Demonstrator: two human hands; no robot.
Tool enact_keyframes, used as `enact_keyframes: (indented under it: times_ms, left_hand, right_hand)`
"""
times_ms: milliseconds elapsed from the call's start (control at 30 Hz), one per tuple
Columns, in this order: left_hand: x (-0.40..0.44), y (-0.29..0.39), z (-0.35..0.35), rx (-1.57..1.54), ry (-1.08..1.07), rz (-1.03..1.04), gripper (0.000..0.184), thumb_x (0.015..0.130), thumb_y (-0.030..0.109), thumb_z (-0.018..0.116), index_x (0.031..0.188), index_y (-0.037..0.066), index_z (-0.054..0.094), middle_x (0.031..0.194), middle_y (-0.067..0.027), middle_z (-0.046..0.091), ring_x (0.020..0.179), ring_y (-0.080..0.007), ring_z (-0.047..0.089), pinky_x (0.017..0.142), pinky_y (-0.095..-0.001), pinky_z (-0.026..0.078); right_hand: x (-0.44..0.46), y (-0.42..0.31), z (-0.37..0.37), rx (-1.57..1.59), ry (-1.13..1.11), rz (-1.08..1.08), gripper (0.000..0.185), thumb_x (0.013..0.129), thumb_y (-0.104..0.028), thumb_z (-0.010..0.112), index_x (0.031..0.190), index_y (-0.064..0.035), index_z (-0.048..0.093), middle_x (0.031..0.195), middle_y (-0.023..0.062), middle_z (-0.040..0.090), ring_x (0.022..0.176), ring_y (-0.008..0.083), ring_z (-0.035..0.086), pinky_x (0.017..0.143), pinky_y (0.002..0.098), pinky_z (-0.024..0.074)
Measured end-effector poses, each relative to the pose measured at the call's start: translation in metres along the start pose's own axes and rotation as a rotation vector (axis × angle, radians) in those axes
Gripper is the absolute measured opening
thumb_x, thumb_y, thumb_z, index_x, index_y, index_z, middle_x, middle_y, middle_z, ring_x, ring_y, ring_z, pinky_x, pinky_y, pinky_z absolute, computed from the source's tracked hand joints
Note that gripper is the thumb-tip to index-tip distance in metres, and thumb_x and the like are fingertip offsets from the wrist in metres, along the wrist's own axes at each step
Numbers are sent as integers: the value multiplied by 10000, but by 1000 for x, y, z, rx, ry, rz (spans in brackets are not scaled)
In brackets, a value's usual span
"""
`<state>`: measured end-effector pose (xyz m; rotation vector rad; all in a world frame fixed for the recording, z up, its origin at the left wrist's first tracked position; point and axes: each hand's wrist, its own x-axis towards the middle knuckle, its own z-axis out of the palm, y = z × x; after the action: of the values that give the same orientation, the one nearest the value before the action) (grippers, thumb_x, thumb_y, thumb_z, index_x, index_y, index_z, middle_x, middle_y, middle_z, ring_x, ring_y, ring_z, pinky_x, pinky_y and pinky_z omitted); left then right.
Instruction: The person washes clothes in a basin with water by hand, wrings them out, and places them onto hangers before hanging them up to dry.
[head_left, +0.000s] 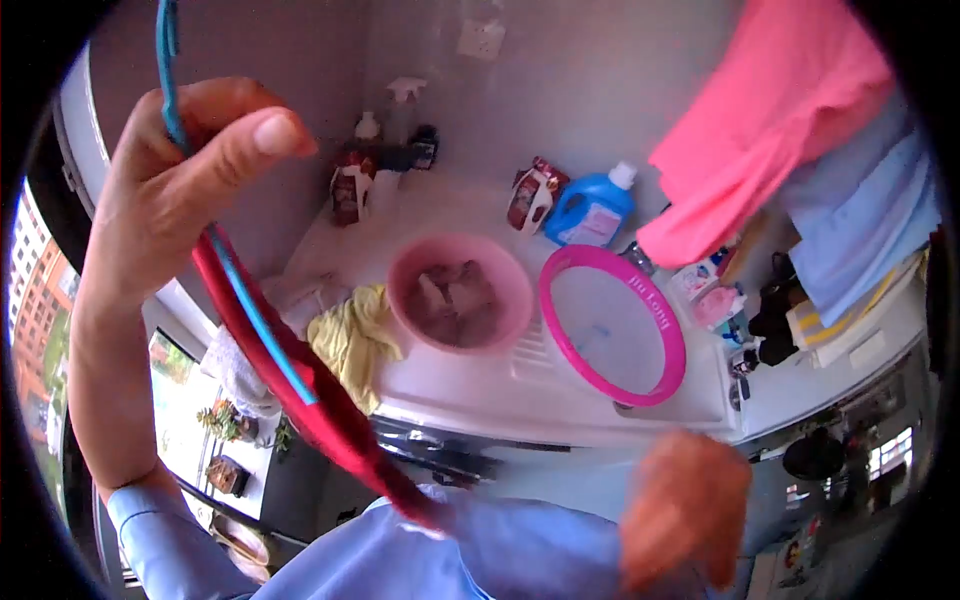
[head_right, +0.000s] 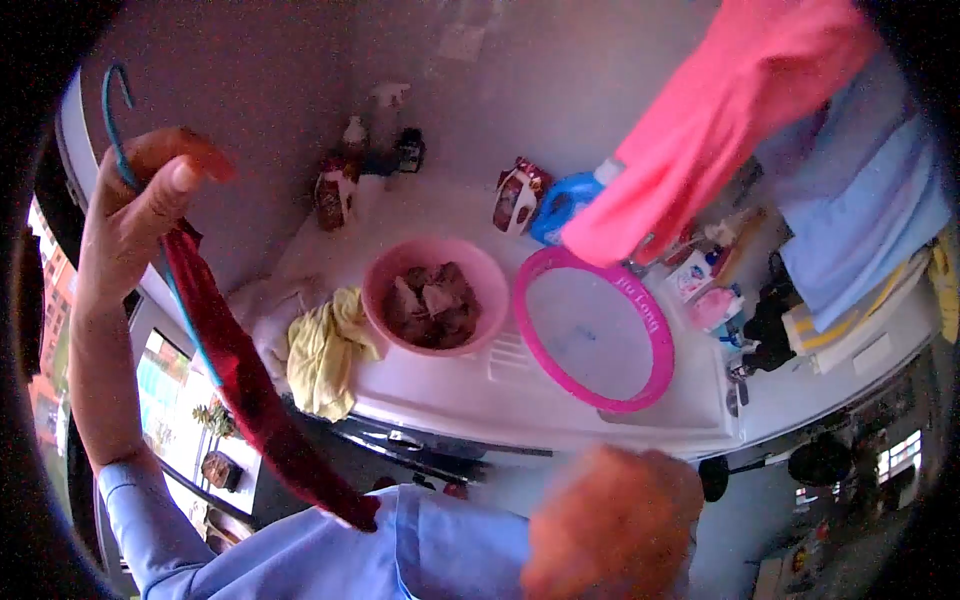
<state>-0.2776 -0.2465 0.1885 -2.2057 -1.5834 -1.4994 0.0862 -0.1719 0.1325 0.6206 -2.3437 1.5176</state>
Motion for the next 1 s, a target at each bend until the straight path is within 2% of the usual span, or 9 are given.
enact_keyframes:
  times_ms: [100,200,367,467,633,733,833,933,1000]
  left_hand:
    - [-13,-3,-14,117,-6,-25,351,859,337,605,807,-9,635,736,-27,607,694,-92,542,640,-223,388]
    - [-25,-8,-17,74,19,-43,380,859,374,586,817,0,630,735,-27,593,668,-90,537,605,-220,399]
    - [-24,0,-16,101,20,-65,436,871,445,542,827,18,618,656,26,508,521,-38,420,478,-202,311]
    - [-23,-7,-16,66,38,-19,434,876,441,539,829,17,620,633,44,494,490,-20,328,456,-209,217]
    - [-25,5,-12,-79,-39,-36,264,855,260,629,780,7,638,668,36,534,621,-39,437,562,-217,341]
    - [-18,3,6,-125,-88,-55,231,856,211,631,787,-9,633,633,49,502,593,-25,417,527,-200,327]
    - [-6,15,19,-285,-241,-313,217,851,205,637,814,-9,644,647,33,548,578,-33,474,520,-203,388]
    - [2,-8,49,-344,-229,-205,339,840,176,643,1127,8,576,809,-27,637,651,-62,533,582,-204,437]
    - [7,-9,57,-379,-262,-227,524,847,129,626,1313,30,407,1150,-124,576,1032,-140,539,885,-280,440]
  right_hand:
    - [11,68,-33,-287,360,498,180,763,-133,650,898,-15,632,921,126,644,802,153,623,688,323,506]
    - [32,175,-79,-710,311,992,549,723,-275,705,1168,-2,534,1137,176,576,1046,267,567,882,343,446]
    - [10,312,-115,-1002,-150,1114,598,687,-300,677,1217,-82,506,1147,183,564,1045,330,546,883,387,438]
    - [17,312,-120,-887,5,1270,582,699,-254,642,1241,-121,478,1081,170,598,1021,344,553,867,397,439]
    - [20,257,-134,-827,674,966,465,719,-243,602,1086,22,490,996,264,579,907,387,582,797,433,455]
    - [42,193,-137,-471,955,653,312,777,-132,520,1040,31,485,810,99,571,672,146,591,462,291,479]
    - [64,139,-137,-223,1123,478,294,806,-156,513,1069,-25,515,883,63,583,643,143,576,506,249,491]
    - [85,97,-132,-129,1149,281,291,829,-157,494,1078,-6,499,910,85,601,645,158,605,492,238,500]
    - [95,78,-128,-157,1134,203,289,838,-152,489,1088,-7,493,920,86,605,646,159,609,494,240,501]
